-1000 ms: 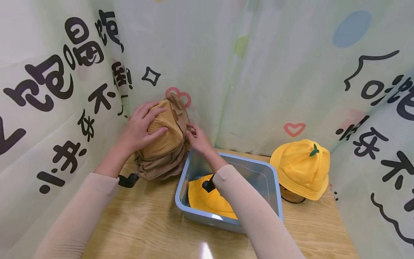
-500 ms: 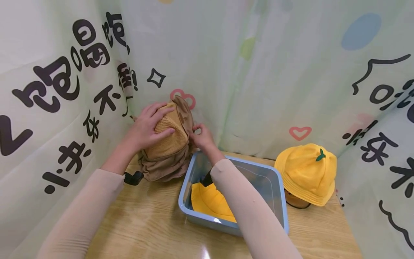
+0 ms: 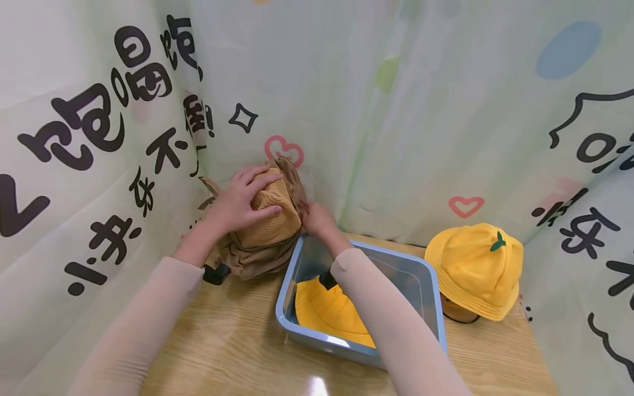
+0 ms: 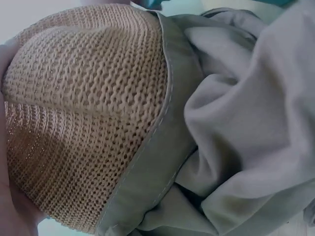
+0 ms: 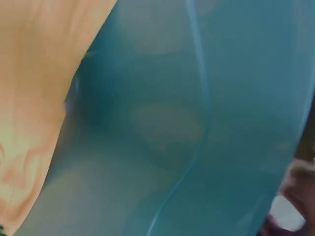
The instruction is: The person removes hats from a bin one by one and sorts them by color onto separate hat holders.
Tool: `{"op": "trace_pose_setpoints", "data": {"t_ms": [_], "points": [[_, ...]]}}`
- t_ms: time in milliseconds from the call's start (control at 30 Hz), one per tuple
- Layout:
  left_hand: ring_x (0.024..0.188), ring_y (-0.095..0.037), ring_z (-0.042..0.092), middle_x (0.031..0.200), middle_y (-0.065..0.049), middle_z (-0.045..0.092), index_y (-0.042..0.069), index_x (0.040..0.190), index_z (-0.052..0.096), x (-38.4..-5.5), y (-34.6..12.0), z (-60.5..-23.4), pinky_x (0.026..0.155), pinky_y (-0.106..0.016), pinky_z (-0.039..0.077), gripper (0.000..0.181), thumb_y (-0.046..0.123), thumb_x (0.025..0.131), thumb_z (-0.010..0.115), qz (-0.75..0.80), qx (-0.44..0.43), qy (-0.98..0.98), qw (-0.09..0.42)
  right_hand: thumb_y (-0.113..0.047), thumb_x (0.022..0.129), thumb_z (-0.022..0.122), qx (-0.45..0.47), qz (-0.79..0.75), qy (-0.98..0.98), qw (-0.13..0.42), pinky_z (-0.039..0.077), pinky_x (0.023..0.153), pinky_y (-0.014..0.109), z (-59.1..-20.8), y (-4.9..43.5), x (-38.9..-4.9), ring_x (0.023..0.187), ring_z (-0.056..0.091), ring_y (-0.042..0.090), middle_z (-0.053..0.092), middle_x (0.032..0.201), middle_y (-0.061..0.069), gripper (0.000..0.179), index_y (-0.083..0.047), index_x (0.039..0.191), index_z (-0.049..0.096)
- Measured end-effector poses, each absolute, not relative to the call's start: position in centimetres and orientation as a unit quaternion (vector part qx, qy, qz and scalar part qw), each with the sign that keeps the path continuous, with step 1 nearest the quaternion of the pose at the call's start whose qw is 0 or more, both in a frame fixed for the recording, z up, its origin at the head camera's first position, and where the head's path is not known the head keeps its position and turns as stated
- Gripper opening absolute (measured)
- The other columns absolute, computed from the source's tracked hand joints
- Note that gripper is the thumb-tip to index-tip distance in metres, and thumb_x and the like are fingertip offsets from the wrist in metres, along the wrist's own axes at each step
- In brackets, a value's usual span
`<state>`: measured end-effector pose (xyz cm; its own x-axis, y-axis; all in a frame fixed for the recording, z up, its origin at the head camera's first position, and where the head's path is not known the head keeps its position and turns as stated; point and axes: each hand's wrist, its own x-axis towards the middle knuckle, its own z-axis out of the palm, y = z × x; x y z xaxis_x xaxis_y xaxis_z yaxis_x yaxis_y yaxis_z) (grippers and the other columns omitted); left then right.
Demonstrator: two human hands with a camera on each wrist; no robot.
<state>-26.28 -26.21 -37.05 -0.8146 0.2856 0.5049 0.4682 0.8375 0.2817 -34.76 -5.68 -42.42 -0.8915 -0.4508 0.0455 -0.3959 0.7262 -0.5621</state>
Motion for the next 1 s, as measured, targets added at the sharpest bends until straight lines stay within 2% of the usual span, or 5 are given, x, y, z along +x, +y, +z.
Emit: {"op": "trace_pose_setpoints", "data": {"t_ms": [133, 367, 667, 900, 1000], "points": [[0.141, -0.036, 0.036, 0.156, -0.007, 0.039, 0.030, 0.148, 0.047, -26.5, -27.1, -37.1, 0.108, -0.061, 0.035, 0.077, 0.051, 0.082, 0.077, -0.233, -0.176, -0.935, 0.201, -0.028, 0.109, 0.037, -0.282, -0.431, 0.857, -0.004, 0.041, 0.110, 0.043, -41.0, -6.6, -34.3, 0.133, 0.051, 0.030, 0.056, 0.144, 0.014, 0.046, -0.009, 0.150, 0.045], [0.147, -0.029, 0.030, 0.162, -0.002, 0.031, 0.031, 0.157, 0.031, -26.7, -28.8, -37.3, 0.115, -0.060, 0.027, 0.089, 0.063, 0.083, 0.069, -0.292, -0.140, -0.936, 0.135, -0.038, 0.110, 0.024, -0.333, -0.460, 0.808, 0.157, 0.018, 0.123, 0.037, -39.0, -7.5, -34.5, 0.152, 0.020, 0.022, 0.026, 0.164, 0.006, 0.055, -0.012, 0.158, 0.027], [0.147, -0.037, 0.029, 0.162, -0.014, 0.030, 0.018, 0.159, 0.026, -28.0, -30.4, -38.5, 0.118, -0.056, 0.023, 0.102, 0.087, 0.085, 0.019, -0.382, -0.109, -0.912, 0.106, -0.038, 0.111, 0.020, -0.339, -0.425, 0.817, 0.192, 0.016, 0.123, 0.036, -38.8, -8.0, -36.0, 0.154, 0.014, 0.023, 0.021, 0.166, 0.007, 0.056, -0.009, 0.159, 0.021], [0.148, -0.038, 0.026, 0.163, -0.012, 0.028, 0.022, 0.159, 0.026, -28.2, -31.1, -39.4, 0.119, -0.058, 0.018, 0.081, 0.072, 0.097, 0.013, -0.413, -0.069, -0.904, 0.090, -0.035, 0.111, 0.020, -0.338, -0.401, 0.824, 0.216, 0.014, 0.124, 0.035, -37.9, -8.4, -36.8, 0.154, 0.011, 0.022, 0.016, 0.167, 0.007, 0.056, -0.007, 0.159, 0.017], [0.148, -0.039, 0.026, 0.163, -0.013, 0.028, 0.021, 0.159, 0.026, -28.4, -31.2, -39.7, 0.119, -0.058, 0.018, 0.082, 0.073, 0.097, 0.011, -0.426, -0.038, -0.901, 0.074, -0.033, 0.111, 0.025, -0.326, -0.393, 0.831, 0.221, 0.014, 0.124, 0.037, -37.8, -8.5, -37.1, 0.154, 0.011, 0.023, 0.015, 0.167, 0.007, 0.055, -0.009, 0.160, 0.017]]}}
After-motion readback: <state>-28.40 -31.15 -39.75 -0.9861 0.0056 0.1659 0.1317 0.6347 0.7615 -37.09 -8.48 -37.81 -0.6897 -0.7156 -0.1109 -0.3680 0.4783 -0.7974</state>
